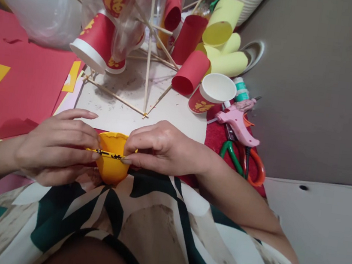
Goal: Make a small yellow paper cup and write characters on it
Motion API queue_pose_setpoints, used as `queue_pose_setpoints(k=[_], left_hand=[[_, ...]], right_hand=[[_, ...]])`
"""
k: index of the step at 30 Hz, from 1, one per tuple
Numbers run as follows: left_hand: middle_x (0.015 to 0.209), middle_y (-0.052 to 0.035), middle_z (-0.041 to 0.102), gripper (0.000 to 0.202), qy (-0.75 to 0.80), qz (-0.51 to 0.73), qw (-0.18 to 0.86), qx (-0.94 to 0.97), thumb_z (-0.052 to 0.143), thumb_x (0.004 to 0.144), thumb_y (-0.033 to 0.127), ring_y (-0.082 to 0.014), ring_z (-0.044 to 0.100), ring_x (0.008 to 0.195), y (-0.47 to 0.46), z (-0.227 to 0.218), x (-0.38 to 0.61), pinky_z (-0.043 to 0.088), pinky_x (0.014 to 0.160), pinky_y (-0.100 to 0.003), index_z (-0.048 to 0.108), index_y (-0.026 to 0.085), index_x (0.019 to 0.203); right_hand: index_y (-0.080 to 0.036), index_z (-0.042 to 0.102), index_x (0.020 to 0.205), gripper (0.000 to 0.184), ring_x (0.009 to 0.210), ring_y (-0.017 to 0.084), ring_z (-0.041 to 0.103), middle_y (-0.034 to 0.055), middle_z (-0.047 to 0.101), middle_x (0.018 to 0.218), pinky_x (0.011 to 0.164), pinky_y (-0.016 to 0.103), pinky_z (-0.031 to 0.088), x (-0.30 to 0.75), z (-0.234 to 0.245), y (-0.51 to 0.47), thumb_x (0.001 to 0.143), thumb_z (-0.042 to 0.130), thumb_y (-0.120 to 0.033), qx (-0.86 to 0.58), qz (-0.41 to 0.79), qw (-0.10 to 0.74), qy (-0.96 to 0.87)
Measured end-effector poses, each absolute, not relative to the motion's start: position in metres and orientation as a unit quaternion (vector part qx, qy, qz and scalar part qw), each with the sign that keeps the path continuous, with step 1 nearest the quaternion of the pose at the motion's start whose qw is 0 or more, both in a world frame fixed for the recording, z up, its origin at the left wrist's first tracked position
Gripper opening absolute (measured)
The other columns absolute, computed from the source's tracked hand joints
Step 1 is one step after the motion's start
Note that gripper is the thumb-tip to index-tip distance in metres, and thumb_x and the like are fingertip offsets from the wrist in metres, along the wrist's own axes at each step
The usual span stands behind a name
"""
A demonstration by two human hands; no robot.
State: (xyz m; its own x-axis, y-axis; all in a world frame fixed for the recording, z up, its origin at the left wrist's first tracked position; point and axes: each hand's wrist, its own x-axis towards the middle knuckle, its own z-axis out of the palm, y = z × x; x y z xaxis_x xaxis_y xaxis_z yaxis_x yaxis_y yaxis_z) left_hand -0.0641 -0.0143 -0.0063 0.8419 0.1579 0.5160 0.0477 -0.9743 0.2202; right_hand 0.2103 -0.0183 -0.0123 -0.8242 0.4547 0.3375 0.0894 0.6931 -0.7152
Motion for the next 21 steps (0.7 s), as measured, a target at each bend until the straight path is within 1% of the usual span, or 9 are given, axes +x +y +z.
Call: queue_pose_setpoints(k=[2, 4, 6, 8, 12, 15, 17, 21], left_hand=[[0.085, -0.0052, 0.076, 0.009, 0.071, 0.268, 0.116, 0.954, 0.064, 0.088, 0.019, -0.0182, 0.073, 0.083, -0.016, -0.005, -0.062, 0.046, 0.111, -0.044, 0.064, 0.017, 0.096], [0.083, -0.0032, 0.076, 0.002, 0.097, 0.249, 0.124, 0.956, 0.062, 0.093, 0.019, -0.0157, 0.073, 0.081, -0.017, -0.003, -0.06, 0.045, 0.112, -0.039, 0.062, 0.017, 0.093], [0.08, -0.002, 0.075, 0.007, 0.124, 0.242, 0.136, 0.953, 0.06, 0.095, 0.02, -0.0137, 0.072, 0.077, -0.017, -0.002, -0.058, 0.044, 0.111, -0.035, 0.062, 0.017, 0.09], [0.081, -0.002, 0.074, 0.005, 0.143, 0.246, 0.16, 0.945, 0.062, 0.095, 0.02, -0.0132, 0.071, 0.076, -0.017, -0.001, -0.057, 0.044, 0.111, -0.035, 0.063, 0.016, 0.093], [0.085, -0.0018, 0.076, 0.013, 0.156, 0.264, 0.21, 0.928, 0.068, 0.091, 0.026, -0.0166, 0.069, 0.086, -0.017, -0.001, -0.056, 0.039, 0.114, -0.043, 0.068, 0.019, 0.102], [0.085, -0.001, 0.076, 0.009, 0.174, 0.265, 0.231, 0.92, 0.068, 0.092, 0.027, -0.0167, 0.069, 0.087, -0.018, 0.002, -0.053, 0.039, 0.112, -0.043, 0.07, 0.021, 0.099], [0.084, -0.0011, 0.075, 0.006, 0.188, 0.245, 0.244, 0.919, 0.066, 0.093, 0.025, -0.016, 0.068, 0.086, -0.018, 0.005, -0.052, 0.039, 0.11, -0.042, 0.07, 0.02, 0.094], [0.082, -0.0019, 0.071, 0.009, 0.199, 0.205, 0.282, 0.916, 0.066, 0.093, 0.023, -0.016, 0.065, 0.086, -0.017, 0.012, -0.05, 0.041, 0.104, -0.039, 0.069, 0.017, 0.088]], right_hand=[[-0.015, 0.066, 0.088, 0.013, 0.078, 0.009, 0.069, 0.0048, 0.073, 0.084, 0.07, 0.017, 0.053, 0.21, -0.012, -0.019, 0.098, 0.06, -0.022, -0.156, 0.36, 0.253, -0.885], [-0.015, 0.066, 0.089, 0.012, 0.079, 0.009, 0.07, 0.0047, 0.073, 0.084, 0.071, 0.017, 0.053, 0.21, -0.012, -0.019, 0.098, 0.06, -0.021, -0.159, 0.357, 0.25, -0.886], [-0.015, 0.066, 0.089, 0.012, 0.08, 0.009, 0.07, 0.0047, 0.073, 0.085, 0.071, 0.017, 0.053, 0.21, -0.011, -0.02, 0.098, 0.06, -0.022, -0.16, 0.357, 0.248, -0.886], [-0.016, 0.066, 0.09, 0.012, 0.081, 0.009, 0.071, 0.005, 0.074, 0.086, 0.072, 0.017, 0.053, 0.21, -0.012, -0.019, 0.098, 0.06, -0.022, -0.159, 0.357, 0.248, -0.886], [-0.014, 0.066, 0.09, 0.012, 0.081, 0.011, 0.072, 0.0066, 0.073, 0.085, 0.072, 0.019, 0.054, 0.211, -0.011, -0.019, 0.098, 0.06, -0.02, -0.148, 0.358, 0.25, -0.887], [-0.014, 0.066, 0.089, 0.011, 0.08, 0.011, 0.071, 0.0069, 0.073, 0.085, 0.071, 0.019, 0.054, 0.211, -0.011, -0.019, 0.097, 0.06, -0.02, -0.151, 0.353, 0.25, -0.889], [-0.015, 0.066, 0.089, 0.011, 0.081, 0.01, 0.071, 0.0062, 0.073, 0.086, 0.072, 0.018, 0.054, 0.211, -0.01, -0.019, 0.098, 0.06, -0.021, -0.152, 0.35, 0.249, -0.89], [-0.016, 0.065, 0.089, 0.011, 0.082, 0.01, 0.071, 0.0049, 0.073, 0.085, 0.073, 0.018, 0.055, 0.21, -0.011, -0.018, 0.098, 0.06, -0.021, -0.142, 0.344, 0.253, -0.893]])
